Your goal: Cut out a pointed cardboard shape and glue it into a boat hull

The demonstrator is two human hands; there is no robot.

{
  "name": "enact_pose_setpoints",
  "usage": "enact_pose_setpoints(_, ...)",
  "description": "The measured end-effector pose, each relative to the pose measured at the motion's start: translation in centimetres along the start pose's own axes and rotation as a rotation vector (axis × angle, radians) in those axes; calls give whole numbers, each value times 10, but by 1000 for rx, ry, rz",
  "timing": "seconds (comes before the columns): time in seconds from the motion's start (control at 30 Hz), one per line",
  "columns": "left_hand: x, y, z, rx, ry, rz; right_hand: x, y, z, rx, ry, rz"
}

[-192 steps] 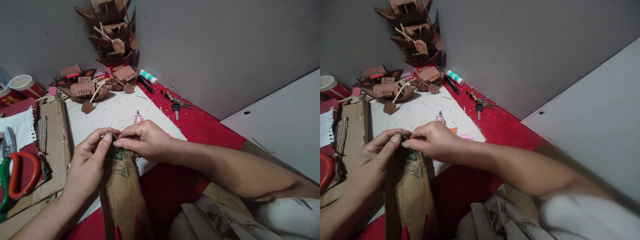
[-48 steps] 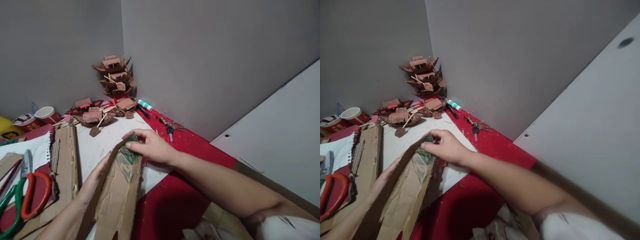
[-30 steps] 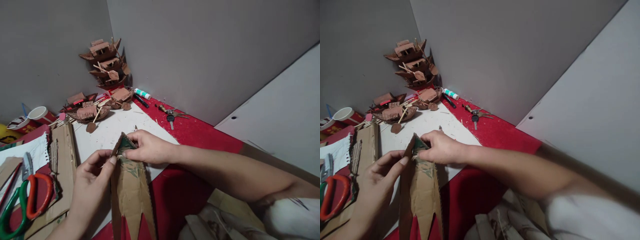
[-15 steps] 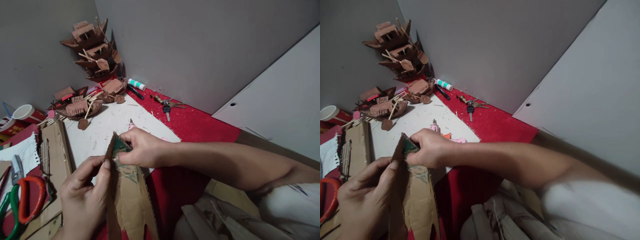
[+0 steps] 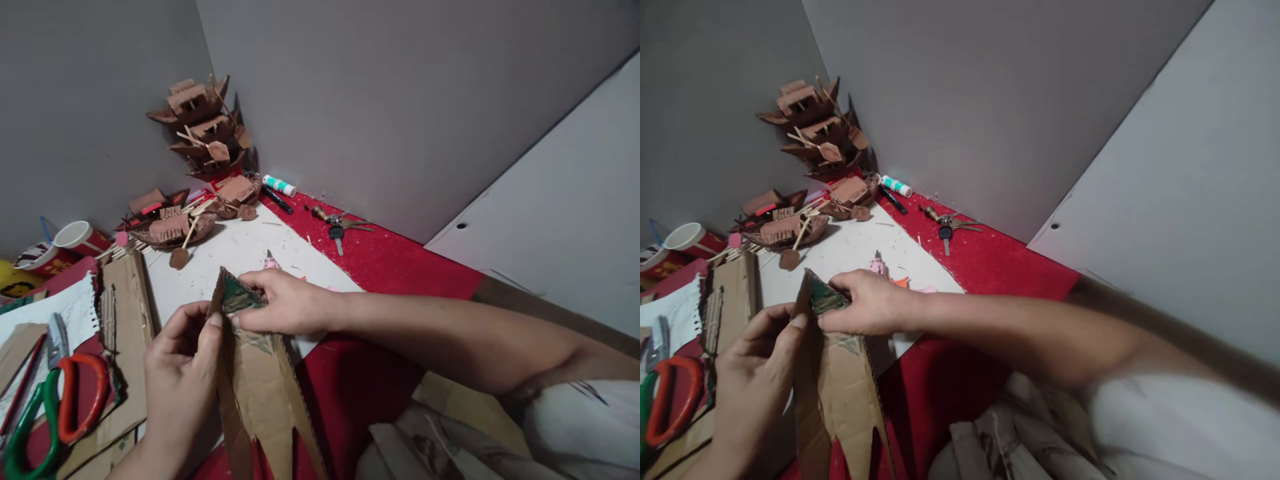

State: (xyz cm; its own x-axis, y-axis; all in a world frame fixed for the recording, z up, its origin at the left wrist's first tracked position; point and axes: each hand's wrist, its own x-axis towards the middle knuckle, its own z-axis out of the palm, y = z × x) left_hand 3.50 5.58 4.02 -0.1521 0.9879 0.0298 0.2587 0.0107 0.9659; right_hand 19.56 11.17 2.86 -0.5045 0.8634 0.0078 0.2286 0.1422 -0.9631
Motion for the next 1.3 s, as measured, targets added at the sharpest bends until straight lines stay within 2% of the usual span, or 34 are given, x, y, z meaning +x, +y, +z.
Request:
enact_pose_setpoints(0.1,3,-4,-2,-83,14,-7,-1,1,4,-11,-9,16)
enact_pose_setpoints(0.23,6,-10,-5,-101,-34,-18,-2,3,10,14,12,36)
enact_pose_setpoints(0.37,10,-13,-11,39,-110,52,-2,3,11,-74,107,43)
enact_pose_setpoints(0.5,12,-12,-18,296,-192,142,-1,5,9,-108,114,26)
enact_pose_setpoints(0.7,2,1,-10,590,-72,307,-3,7,8,-75,59,-19)
enact_pose_setpoints(1.0,-3,4,-2,627,-27,351,-7,1,3,52,8,51)
enact_pose_setpoints(1.2,3,-5,-7,643,-86,509,-7,0,3,89,0,90)
enact_pose_setpoints(1.3,2,-4,-6,660,-70,470,-6,0,4,114,-11,84)
